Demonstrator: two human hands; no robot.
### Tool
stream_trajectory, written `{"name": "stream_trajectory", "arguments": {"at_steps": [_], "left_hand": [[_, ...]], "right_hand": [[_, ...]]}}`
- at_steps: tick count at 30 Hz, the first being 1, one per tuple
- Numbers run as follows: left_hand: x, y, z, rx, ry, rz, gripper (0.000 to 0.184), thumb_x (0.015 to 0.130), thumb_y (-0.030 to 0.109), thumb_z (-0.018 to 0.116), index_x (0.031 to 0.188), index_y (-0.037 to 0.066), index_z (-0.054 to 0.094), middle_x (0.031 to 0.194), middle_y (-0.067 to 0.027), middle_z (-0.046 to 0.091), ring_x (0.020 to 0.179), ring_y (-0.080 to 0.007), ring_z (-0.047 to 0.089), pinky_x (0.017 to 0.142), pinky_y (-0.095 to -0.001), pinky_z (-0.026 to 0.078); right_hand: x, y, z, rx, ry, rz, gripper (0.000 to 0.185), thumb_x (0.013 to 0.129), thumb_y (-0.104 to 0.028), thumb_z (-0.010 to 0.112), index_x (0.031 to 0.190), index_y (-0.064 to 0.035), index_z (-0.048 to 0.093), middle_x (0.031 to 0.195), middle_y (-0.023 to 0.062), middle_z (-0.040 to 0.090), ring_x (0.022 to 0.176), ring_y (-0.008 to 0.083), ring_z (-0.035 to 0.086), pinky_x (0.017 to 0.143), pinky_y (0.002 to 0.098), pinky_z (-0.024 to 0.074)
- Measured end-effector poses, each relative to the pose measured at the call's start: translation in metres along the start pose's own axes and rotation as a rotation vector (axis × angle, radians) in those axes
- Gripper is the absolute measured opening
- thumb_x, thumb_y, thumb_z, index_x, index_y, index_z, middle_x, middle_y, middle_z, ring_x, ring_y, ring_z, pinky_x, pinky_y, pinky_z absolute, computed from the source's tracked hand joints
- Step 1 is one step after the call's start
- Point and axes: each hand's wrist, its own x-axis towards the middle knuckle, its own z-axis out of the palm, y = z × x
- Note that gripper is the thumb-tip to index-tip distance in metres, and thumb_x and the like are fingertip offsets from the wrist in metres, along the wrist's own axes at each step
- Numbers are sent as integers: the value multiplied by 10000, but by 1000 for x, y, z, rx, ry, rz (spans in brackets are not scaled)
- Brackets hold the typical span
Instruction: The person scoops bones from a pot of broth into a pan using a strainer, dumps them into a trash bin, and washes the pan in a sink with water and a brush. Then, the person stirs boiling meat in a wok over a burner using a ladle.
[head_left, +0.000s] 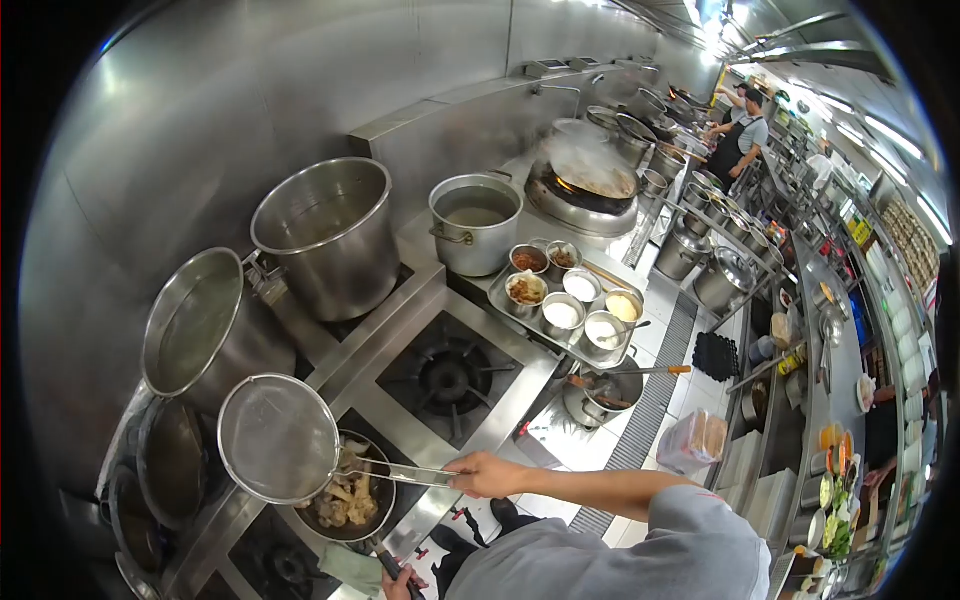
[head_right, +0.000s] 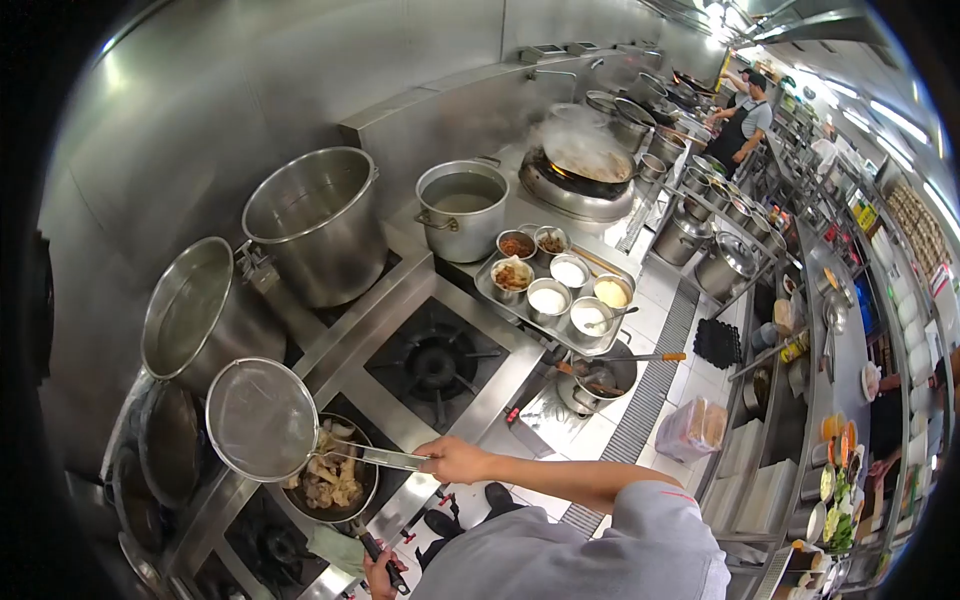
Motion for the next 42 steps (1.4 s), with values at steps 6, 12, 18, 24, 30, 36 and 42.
{"name": "stream_trajectory", "arguments": {"at_steps": [6, 12, 18, 24, 30, 36, 42], "left_hand": [[-12, 34, 29, -114, -79, -1, 322, 872, 81, 587, 1153, 32, 438, 664, -86, 532, 485, -196, 558, 456, -334, 513], [-20, 44, 27, -164, -138, -43, 341, 854, 127, 678, 1110, 6, 488, 751, -78, 573, 553, -174, 572, 521, -322, 507], [-21, 57, 18, -168, -180, -133, 318, 876, 182, 680, 1057, 16, 479, 778, -74, 592, 618, -166, 598, 608, -289, 499], [-13, 46, 9, -132, -196, -193, 372, 881, 206, 674, 1150, 33, 485, 834, -69, 604, 651, -170, 618, 607, -292, 509], [-6, 30, 10, -132, -226, -200, 383, 869, 227, 691, 1133, 30, 496, 844, -81, 620, 682, -172, 633, 652, -293, 521], [-12, 39, 17, -266, -220, -211, 361, 882, 203, 679, 1128, 16, 493, 841, -81, 619, 693, -174, 640, 632, -303, 534], [-12, 38, 19, -290, -149, -274, 361, 881, 200, 680, 1129, 12, 497, 843, -84, 620, 697, -170, 646, 646, -298, 541]], "right_hand": [[4, -95, -24, 189, -125, 116, 210, 918, -223, 567, 1042, -78, 655, 534, -11, 483, 379, 56, 392, 333, 232, 298], [29, -239, -54, 87, -62, 59, 158, 925, -241, 555, 947, -87, 586, 561, -20, 484, 390, 40, 379, 324, 207, 252], [131, -349, -72, -886, 455, -583, 199, 923, -207, 507, 849, -46, 599, 609, 107, 588, 595, 215, 610, 594, 385, 449], [246, -414, -64, -1871, 807, -802, 216, 879, -175, 519, 1055, -56, 555, 836, 158, 638, 777, 333, 672, 683, 442, 529], [339, -419, -17, -2133, 665, -948, 147, 859, -168, 532, 948, -55, 563, 823, 115, 646, 717, 284, 673, 596, 364, 531], [390, -415, 7, -2459, 316, -991, 136, 821, -179, 560, 887, -78, 624, 762, 76, 643, 670, 239, 664, 588, 353, 528], [372, -453, -1, -2569, 11, -740, 128, 748, -225, 615, 753, -132, 702, 746, 85, 681, 737, 288, 682, 666, 401, 557]]}}
